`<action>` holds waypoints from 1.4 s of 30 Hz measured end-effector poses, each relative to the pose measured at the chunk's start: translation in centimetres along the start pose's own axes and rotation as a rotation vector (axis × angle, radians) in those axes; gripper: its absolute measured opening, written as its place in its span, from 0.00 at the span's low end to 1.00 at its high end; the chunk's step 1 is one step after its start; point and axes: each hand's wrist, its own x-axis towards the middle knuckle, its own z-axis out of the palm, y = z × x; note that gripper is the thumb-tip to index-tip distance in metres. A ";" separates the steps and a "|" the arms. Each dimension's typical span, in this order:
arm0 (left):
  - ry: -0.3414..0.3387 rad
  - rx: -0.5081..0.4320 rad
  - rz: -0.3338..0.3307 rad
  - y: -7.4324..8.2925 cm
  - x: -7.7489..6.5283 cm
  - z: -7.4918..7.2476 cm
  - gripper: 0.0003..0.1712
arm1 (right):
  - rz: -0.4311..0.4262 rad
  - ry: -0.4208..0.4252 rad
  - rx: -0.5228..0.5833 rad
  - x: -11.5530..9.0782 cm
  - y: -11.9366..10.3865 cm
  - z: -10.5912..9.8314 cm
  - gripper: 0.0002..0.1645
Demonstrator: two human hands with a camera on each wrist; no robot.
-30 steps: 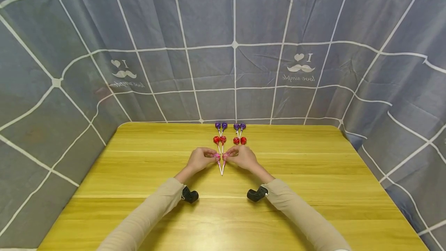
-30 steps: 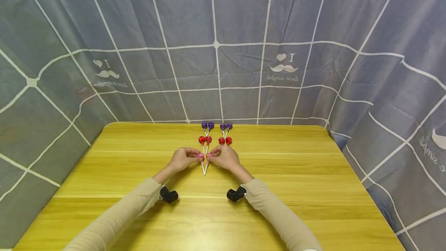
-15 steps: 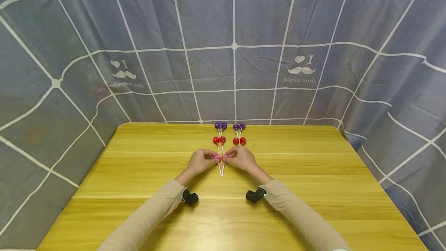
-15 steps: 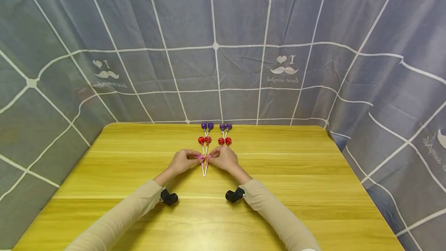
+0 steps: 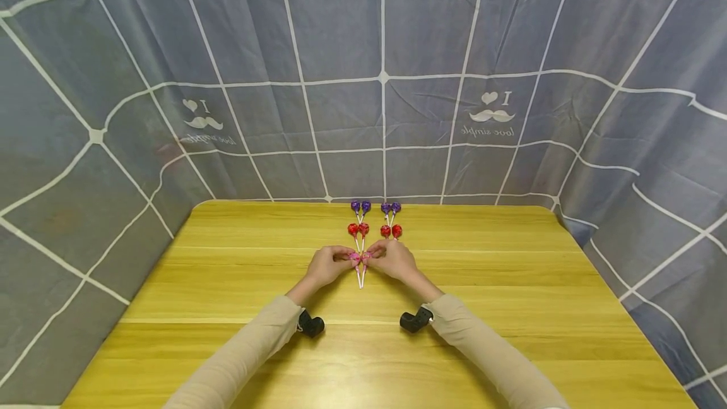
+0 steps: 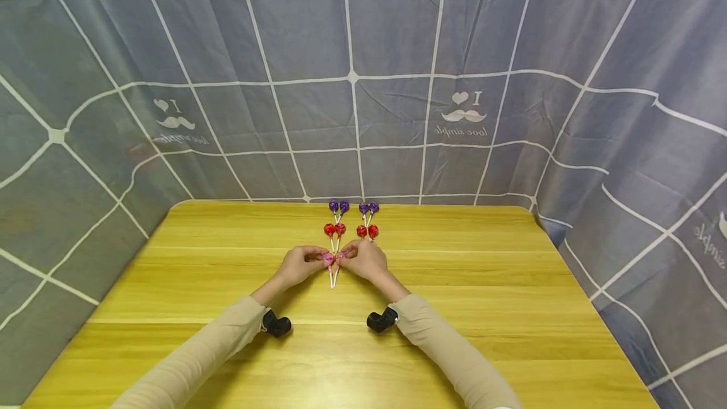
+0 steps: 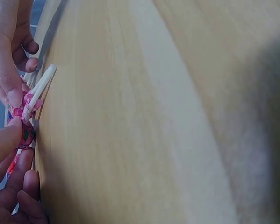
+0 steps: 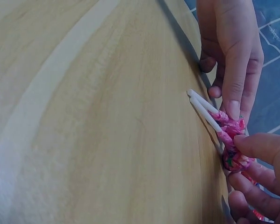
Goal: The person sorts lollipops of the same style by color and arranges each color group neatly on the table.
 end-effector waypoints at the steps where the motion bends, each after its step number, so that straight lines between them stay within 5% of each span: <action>1: 0.002 0.002 -0.036 2.6 -1.0 -0.9 0.13 | -0.002 0.000 0.000 0.0 0.0 0.0 0.12; 25: 0.005 -0.067 -0.084 2.5 -0.9 -1.3 0.14 | -0.014 -0.005 0.014 0.0 -0.1 -0.3 0.15; 42: 0.008 -0.055 -0.059 2.1 -1.1 -1.5 0.14 | 0.011 0.014 0.004 -0.1 0.1 -0.5 0.15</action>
